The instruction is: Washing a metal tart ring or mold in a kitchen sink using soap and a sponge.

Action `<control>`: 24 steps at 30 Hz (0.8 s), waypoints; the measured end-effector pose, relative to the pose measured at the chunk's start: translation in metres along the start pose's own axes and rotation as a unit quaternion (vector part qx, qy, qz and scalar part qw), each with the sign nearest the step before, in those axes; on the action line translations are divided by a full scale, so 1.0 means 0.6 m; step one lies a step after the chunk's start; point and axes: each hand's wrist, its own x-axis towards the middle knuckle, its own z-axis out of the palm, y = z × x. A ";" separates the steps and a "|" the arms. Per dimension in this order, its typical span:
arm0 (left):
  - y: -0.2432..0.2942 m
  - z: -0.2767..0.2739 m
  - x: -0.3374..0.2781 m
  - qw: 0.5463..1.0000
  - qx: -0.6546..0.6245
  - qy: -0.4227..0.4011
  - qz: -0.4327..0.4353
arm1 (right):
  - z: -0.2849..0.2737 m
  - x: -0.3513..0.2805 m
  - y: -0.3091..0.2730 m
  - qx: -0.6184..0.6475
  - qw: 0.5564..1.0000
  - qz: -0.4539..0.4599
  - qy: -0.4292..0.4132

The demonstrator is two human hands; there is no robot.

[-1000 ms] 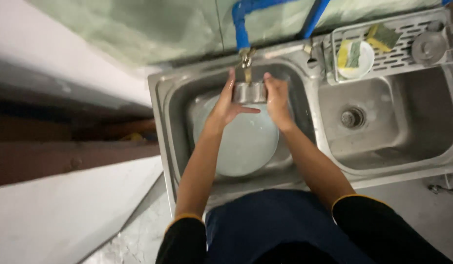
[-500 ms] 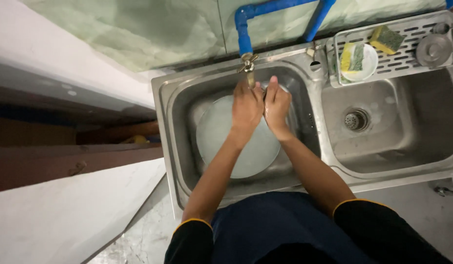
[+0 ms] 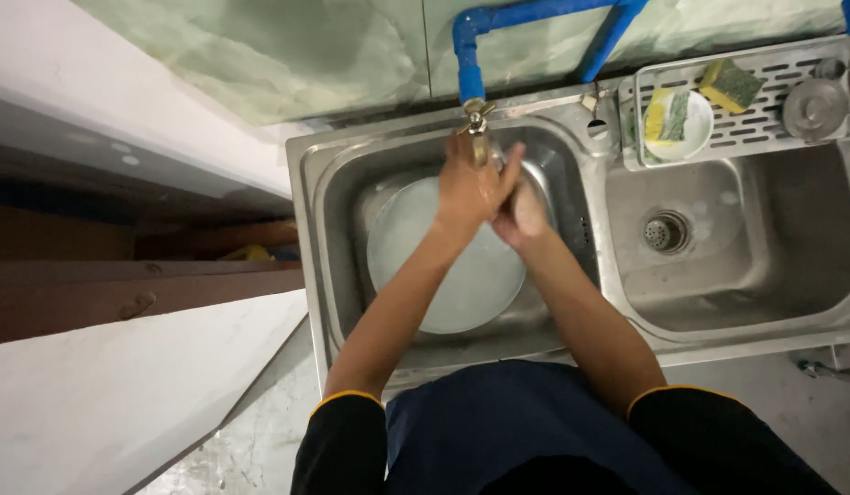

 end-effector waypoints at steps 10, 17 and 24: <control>-0.040 -0.046 0.045 0.944 -0.062 -0.296 -0.132 | -0.098 0.023 0.089 0.025 0.994 0.110 -0.016; -0.017 0.010 -0.005 0.992 -0.010 -0.109 -0.068 | -0.021 0.014 0.042 0.071 0.995 0.075 -0.005; -0.030 -0.014 0.006 0.991 -0.053 -0.113 -0.048 | -0.140 0.053 0.101 0.046 0.990 0.135 0.005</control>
